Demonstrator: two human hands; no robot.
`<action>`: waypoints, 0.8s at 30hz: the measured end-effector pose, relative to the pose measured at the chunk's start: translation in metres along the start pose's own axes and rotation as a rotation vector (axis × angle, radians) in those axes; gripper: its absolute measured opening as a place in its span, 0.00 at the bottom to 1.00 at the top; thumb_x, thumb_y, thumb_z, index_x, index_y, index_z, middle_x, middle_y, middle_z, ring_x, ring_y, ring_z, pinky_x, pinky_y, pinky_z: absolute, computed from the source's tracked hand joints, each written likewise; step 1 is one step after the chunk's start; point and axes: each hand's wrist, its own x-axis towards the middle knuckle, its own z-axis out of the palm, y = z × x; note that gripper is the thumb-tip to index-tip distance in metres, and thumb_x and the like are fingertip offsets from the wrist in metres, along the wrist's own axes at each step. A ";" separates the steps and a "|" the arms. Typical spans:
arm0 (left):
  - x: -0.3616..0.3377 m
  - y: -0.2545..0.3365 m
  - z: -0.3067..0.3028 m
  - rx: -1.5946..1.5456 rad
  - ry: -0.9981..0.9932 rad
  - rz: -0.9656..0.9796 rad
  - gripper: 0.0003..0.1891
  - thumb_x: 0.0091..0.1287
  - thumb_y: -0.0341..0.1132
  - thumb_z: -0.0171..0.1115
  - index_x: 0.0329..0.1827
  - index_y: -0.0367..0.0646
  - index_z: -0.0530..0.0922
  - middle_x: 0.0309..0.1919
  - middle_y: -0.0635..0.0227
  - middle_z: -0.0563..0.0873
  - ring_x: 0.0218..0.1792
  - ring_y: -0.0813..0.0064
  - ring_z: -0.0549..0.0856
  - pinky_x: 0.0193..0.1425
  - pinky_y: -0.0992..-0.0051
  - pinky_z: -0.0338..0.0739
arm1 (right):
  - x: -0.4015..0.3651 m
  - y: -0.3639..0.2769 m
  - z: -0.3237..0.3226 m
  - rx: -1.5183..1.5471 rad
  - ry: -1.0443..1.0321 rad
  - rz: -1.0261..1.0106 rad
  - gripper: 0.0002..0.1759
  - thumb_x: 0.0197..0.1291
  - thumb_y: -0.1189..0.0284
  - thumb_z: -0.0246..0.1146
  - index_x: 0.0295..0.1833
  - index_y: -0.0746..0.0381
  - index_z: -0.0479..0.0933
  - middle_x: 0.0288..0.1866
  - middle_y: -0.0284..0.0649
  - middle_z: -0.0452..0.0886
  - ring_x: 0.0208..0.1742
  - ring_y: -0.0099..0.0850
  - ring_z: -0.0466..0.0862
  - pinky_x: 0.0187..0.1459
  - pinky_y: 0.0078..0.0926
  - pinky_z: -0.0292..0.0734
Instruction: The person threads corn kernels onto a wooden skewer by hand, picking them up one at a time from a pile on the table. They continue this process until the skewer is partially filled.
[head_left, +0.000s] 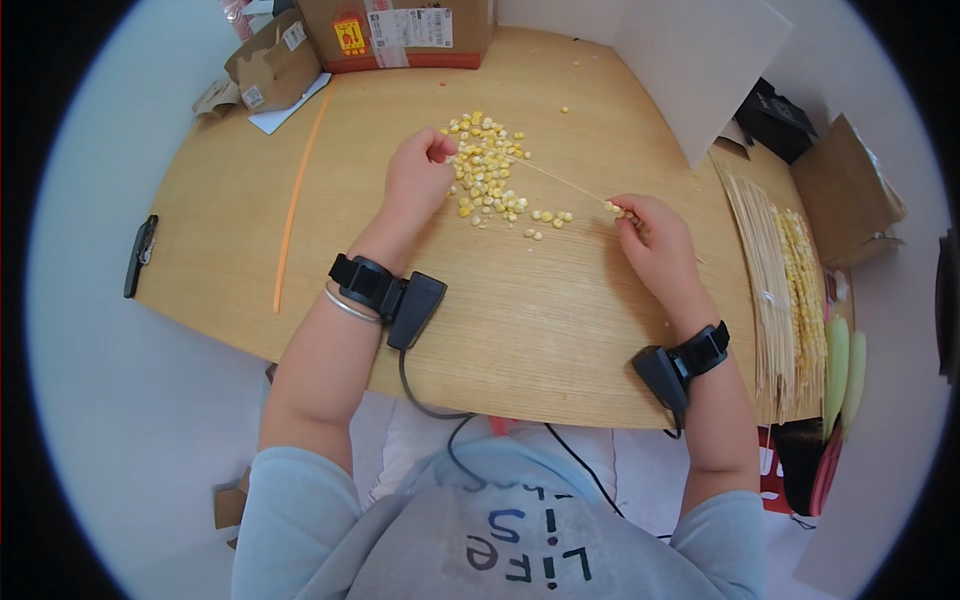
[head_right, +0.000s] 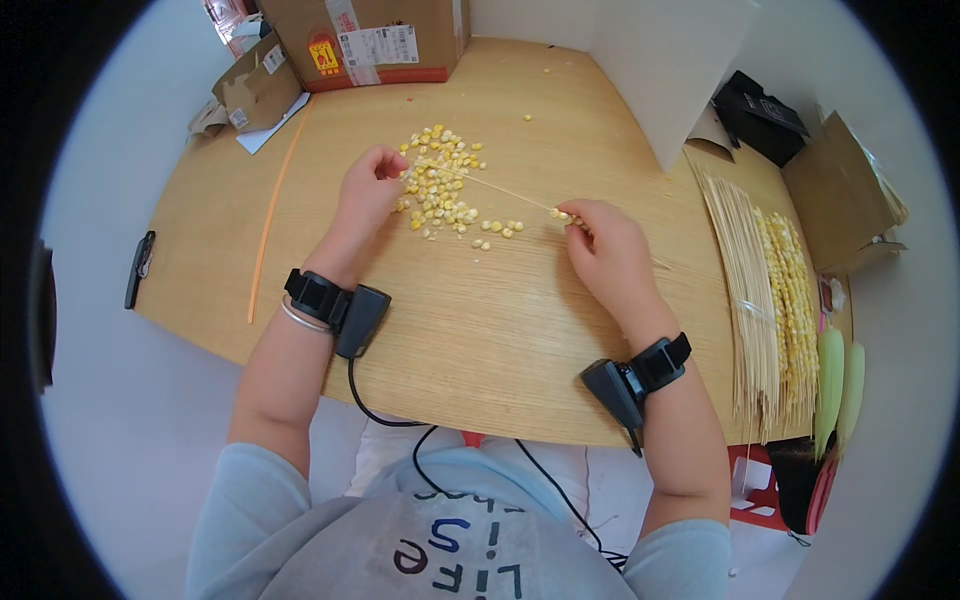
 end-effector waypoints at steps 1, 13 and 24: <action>0.000 0.000 -0.002 0.047 0.003 -0.020 0.08 0.52 0.21 0.56 0.35 0.39 0.77 0.28 0.72 0.78 0.32 0.81 0.76 0.37 0.80 0.71 | 0.000 -0.001 -0.001 -0.010 -0.024 0.011 0.11 0.56 0.79 0.58 0.46 0.65 0.79 0.36 0.46 0.81 0.31 0.36 0.80 0.35 0.29 0.75; 0.003 -0.009 -0.010 0.374 0.017 0.071 0.08 0.50 0.24 0.60 0.34 0.38 0.78 0.30 0.63 0.81 0.34 0.70 0.81 0.39 0.73 0.75 | 0.000 0.000 -0.002 -0.019 -0.069 0.092 0.11 0.56 0.78 0.57 0.45 0.65 0.79 0.37 0.47 0.82 0.32 0.37 0.80 0.36 0.29 0.75; -0.004 0.006 -0.005 0.462 -0.112 0.183 0.06 0.49 0.33 0.66 0.29 0.42 0.81 0.29 0.62 0.79 0.36 0.63 0.78 0.43 0.66 0.74 | 0.000 0.001 -0.001 -0.024 -0.086 0.077 0.11 0.56 0.77 0.58 0.45 0.65 0.79 0.37 0.46 0.82 0.33 0.38 0.80 0.36 0.30 0.75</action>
